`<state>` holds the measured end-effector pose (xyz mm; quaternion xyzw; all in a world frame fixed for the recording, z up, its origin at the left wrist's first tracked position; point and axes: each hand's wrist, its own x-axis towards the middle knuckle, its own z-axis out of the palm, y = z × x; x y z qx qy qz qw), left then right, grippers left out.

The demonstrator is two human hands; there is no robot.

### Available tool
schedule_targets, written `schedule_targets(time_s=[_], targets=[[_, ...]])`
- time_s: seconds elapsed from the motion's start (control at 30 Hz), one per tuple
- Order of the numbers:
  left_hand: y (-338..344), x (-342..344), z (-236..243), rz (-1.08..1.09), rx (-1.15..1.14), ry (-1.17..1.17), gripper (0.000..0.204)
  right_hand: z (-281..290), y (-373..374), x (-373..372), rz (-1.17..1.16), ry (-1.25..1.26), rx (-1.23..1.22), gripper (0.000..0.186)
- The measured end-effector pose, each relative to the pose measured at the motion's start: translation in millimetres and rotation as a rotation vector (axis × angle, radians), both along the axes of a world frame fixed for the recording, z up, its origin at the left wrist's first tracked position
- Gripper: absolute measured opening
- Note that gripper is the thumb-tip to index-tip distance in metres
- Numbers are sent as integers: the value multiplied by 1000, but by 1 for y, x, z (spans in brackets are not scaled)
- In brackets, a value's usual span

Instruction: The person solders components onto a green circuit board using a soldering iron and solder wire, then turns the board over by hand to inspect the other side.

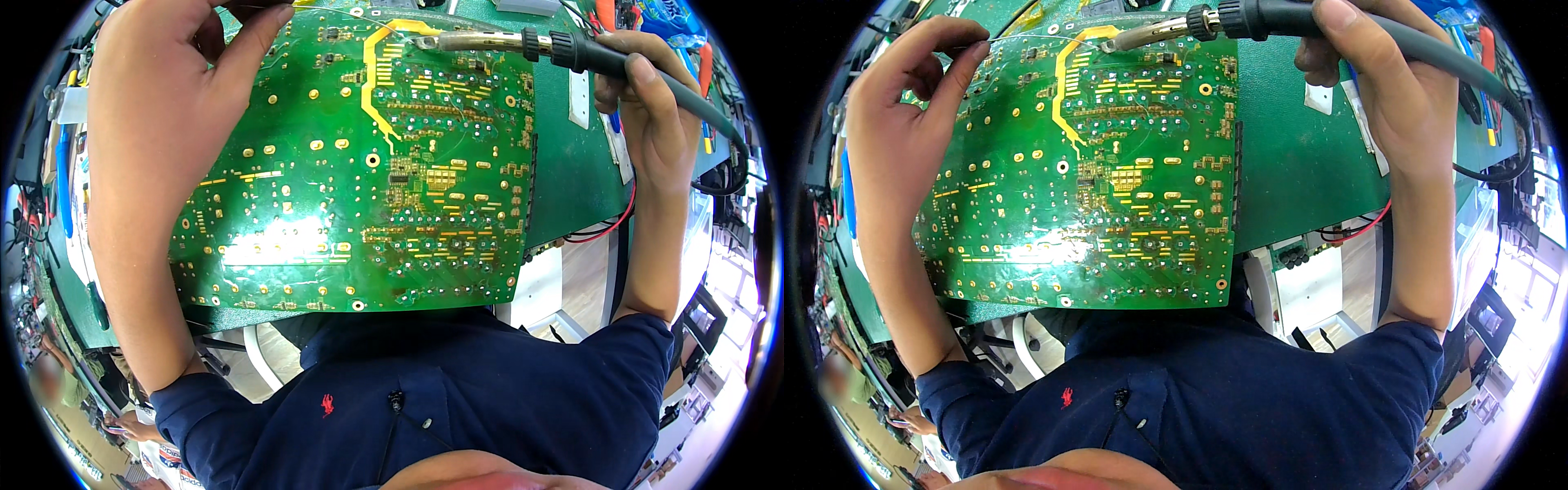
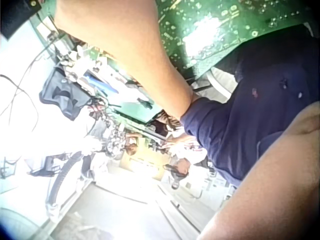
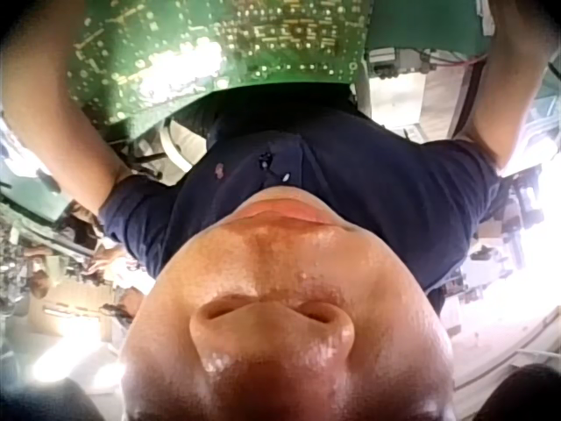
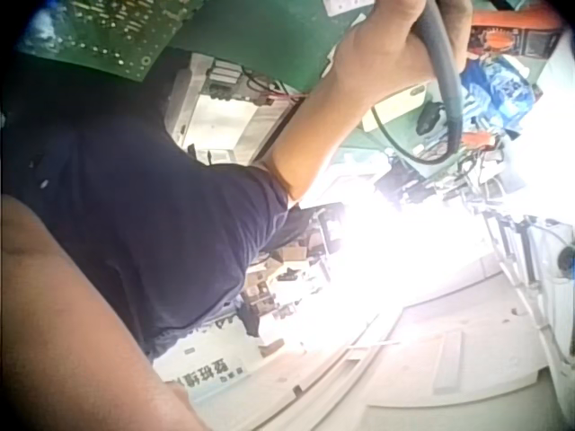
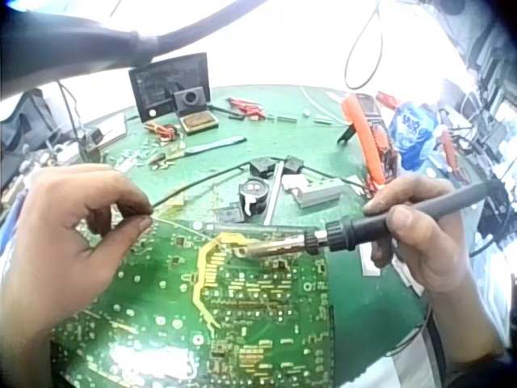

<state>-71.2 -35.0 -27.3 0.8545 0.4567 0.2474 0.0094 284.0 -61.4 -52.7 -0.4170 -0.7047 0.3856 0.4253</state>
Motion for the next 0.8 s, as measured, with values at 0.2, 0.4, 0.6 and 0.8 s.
schedule_targets(time_s=[0.2,0.4,0.6,0.8], targets=[[1,-1,-1,-17,4,9,13,1,-3,-2,-7,-5,10,36],[0,-1,-2,-6,-9,-19,14,3,-4,-4,-11,-36,37,36],[1,1,-4,-17,59,-6,15,5,-5,-7,-33,-29,19,36],[0,-2,-2,55,-55,-61,17,7,-5,-9,-85,-67,30,35]])
